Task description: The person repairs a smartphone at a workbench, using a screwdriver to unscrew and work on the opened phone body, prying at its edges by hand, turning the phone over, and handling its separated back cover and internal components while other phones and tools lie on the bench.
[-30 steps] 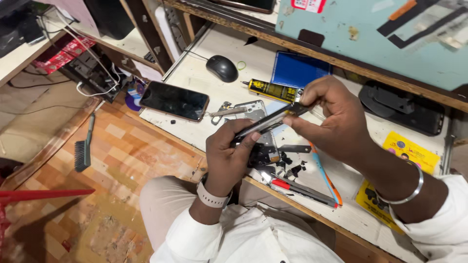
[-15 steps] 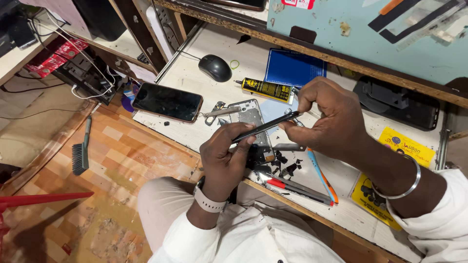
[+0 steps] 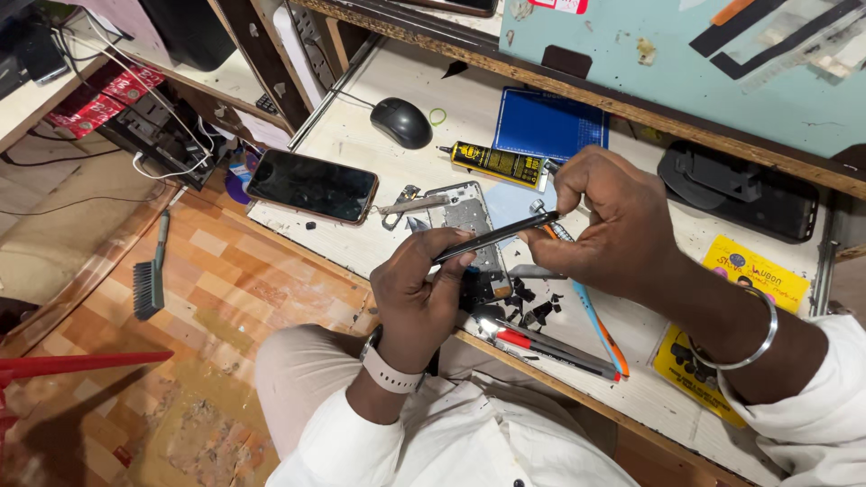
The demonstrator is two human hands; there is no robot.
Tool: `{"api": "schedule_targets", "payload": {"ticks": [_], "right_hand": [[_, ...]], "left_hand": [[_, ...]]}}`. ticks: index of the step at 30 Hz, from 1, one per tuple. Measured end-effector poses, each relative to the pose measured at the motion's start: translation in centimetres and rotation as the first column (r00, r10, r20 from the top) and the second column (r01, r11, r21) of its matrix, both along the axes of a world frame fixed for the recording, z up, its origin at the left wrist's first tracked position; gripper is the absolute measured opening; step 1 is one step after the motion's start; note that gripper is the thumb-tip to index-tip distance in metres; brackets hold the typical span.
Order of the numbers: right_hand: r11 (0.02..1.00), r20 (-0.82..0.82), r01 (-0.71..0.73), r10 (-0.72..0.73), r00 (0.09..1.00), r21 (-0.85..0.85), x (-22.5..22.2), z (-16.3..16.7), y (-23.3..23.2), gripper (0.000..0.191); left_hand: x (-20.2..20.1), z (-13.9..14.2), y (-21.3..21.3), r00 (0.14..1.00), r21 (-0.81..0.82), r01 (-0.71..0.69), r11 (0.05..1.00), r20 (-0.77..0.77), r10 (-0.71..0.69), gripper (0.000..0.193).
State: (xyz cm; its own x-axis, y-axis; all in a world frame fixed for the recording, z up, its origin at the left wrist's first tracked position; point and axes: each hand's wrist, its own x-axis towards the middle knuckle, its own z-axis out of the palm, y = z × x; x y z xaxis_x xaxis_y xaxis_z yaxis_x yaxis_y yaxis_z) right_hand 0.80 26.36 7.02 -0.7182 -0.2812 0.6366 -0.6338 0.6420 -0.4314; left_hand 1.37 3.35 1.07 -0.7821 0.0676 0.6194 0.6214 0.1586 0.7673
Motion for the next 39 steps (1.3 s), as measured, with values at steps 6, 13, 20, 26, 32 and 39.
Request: {"api": "schedule_targets", "payload": {"ticks": [6,13,20,26,32,39], "right_hand": [[0.999,-0.039,0.03,-0.029,0.999,0.03,0.5,0.1,-0.3,0.045],[0.99,-0.238,-0.096,0.118,0.964,0.105,2.4,1.0,-0.5,0.042],[0.961,-0.295,-0.196,0.247,0.923,0.194,3.4,2.0,-0.7,0.038],[0.963,-0.294,-0.197,0.245,0.924,0.185,3.7,2.0,-0.7,0.039],[0.994,-0.111,0.002,0.01,0.994,0.109,2.2,1.4,-0.3,0.043],[0.833,0.42,-0.146,0.411,0.809,-0.534,-1.0,-0.6,0.3,0.039]], "left_hand": [[0.2,0.1,-0.1,0.996,0.029,0.015,0.999,-0.09,-0.012,0.023],[0.3,0.3,-0.7,0.978,0.017,0.084,0.996,-0.192,-0.079,0.04],[0.3,-0.3,-0.9,0.966,0.0,0.106,0.994,-0.237,-0.103,0.052],[0.2,-0.3,-1.0,0.963,-0.006,0.114,0.993,-0.247,-0.112,0.056],[0.3,-0.4,-0.5,0.994,-0.018,0.045,0.999,-0.096,-0.047,0.028],[-1.4,-1.3,-0.6,0.941,0.382,0.122,0.916,0.248,-0.229,0.037]]}}
